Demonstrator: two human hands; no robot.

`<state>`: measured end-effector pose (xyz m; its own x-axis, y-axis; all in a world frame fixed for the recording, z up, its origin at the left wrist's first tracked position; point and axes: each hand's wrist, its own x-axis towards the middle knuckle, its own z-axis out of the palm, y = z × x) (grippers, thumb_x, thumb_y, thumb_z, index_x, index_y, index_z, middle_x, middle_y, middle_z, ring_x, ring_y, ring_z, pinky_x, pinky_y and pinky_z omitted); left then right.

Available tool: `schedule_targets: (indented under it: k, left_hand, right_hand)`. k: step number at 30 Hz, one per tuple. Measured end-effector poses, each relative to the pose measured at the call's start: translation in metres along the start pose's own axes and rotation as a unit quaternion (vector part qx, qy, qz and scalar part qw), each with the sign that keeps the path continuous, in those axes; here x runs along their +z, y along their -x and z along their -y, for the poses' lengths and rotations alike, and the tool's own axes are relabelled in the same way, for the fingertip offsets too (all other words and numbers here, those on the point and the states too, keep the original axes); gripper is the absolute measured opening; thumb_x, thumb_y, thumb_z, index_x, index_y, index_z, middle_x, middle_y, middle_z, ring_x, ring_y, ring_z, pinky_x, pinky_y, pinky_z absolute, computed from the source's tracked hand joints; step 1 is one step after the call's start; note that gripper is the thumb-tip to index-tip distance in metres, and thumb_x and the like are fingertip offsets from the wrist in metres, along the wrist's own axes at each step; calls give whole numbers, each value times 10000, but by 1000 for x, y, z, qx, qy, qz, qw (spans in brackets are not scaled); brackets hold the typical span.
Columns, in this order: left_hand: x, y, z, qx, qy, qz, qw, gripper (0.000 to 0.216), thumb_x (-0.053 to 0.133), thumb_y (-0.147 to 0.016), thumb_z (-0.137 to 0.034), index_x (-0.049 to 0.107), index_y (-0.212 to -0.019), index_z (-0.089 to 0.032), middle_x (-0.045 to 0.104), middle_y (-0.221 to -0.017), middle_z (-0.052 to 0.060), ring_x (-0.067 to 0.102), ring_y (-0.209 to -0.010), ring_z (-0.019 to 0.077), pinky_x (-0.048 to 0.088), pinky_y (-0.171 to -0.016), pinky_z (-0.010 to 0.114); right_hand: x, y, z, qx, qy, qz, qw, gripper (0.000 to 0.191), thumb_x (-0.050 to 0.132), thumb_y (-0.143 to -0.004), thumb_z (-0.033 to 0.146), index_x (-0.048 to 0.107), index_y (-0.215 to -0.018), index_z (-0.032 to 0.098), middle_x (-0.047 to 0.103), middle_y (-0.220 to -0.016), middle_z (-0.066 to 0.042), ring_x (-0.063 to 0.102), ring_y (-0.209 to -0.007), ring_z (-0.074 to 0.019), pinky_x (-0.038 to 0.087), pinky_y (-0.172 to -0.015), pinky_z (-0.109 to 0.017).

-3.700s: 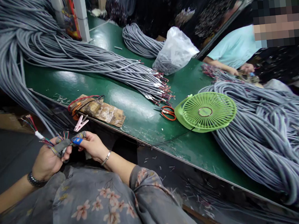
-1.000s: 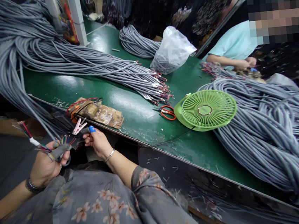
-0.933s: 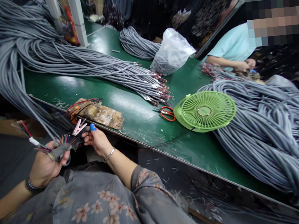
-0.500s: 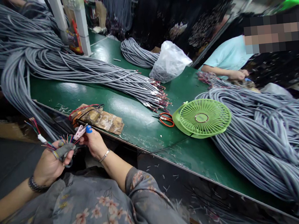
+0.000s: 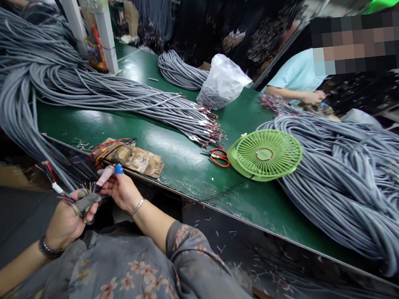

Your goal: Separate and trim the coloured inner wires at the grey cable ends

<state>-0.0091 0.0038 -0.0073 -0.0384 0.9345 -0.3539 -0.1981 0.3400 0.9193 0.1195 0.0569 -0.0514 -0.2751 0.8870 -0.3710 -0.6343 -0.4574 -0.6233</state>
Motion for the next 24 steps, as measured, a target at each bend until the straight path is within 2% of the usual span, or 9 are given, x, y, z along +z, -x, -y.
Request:
schedule_targets:
  k: [5,10,16,24]
  left_hand:
    - [-4,8,-1,21,3,-9,1000,346,913,-495,-382,616,-536,-208,583,-433,-30,450,-337,80,321,-356,206]
    - [-3,9,-4,34,20,-17,999,293,888,-504,-365,655,-586,-209,587,-443,-33,440,-352,83,310,-368,209]
    - [3,3,-7,20,37,-40,998,266,847,-475,-349,655,-585,-200,586,-432,-28,439,-347,86,283,-362,202]
    - [1,0,1,19,30,-35,999,297,861,-532,-351,611,-601,-207,605,-462,-23,459,-360,87,301,-371,200]
  right_hand:
    - [-4,4,3,26,5,37,999,537,682,-938,734,662,-817,210,694,-764,-17,574,-630,-133,557,-633,-258]
    - [-7,5,1,-26,37,23,999,414,813,-884,603,699,-859,206,661,-739,11,539,-622,-115,543,-619,-236]
    - [-8,5,1,-17,44,30,998,424,830,-865,608,706,-833,204,630,-721,15,536,-643,-118,530,-604,-225]
    - [-8,4,-1,-27,29,34,999,382,856,-866,570,726,-843,212,683,-785,3,571,-696,-120,553,-680,-240]
